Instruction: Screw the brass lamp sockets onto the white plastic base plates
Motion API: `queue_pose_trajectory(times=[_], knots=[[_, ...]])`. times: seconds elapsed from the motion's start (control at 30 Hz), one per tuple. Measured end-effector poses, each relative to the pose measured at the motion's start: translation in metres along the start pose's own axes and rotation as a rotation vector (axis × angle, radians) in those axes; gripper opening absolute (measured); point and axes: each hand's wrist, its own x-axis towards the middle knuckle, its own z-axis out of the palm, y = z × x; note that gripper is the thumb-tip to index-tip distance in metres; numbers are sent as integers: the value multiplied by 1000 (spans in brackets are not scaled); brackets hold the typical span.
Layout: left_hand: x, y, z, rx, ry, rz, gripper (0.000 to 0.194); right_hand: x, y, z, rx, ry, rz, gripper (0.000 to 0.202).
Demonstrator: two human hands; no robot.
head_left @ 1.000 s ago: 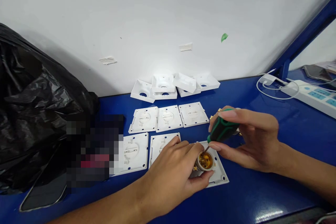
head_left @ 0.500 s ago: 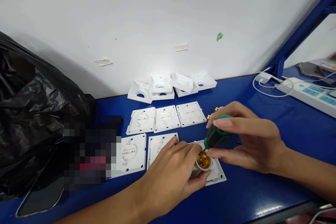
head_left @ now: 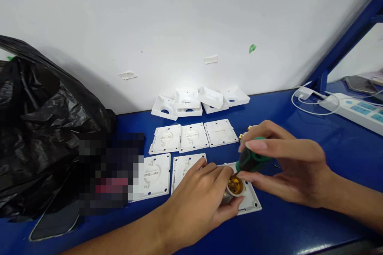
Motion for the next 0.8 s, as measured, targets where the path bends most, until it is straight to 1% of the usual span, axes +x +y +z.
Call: queue_pose_trajectory(times=[0.1,0.17,0.33,0.53,0.67,0.73,0.8], knots=[[-1,0,-1,-9,-17,-15,17,-2,0,1,-53,73,-39,81],[-2,0,-1,-16,-16,-14,18,-2,0,1,-60,57,-60,79],[-2,1,0,25,20,19,20,-1,2,-3,-43,-59,-8,77],[-1,0,1,35,44,35,21,-3,3,-1,-28,-13,9,78],[-1,0,1,4,8,12,18,-1,0,-2,-92,42,-48,77],[0,0,0,-11,-10,-2,16,1,-2,-3,-121,24,-57,74],[1,1,-1,-22,-10,-6,15,1,-3,-3,-129,-34,-46,73]])
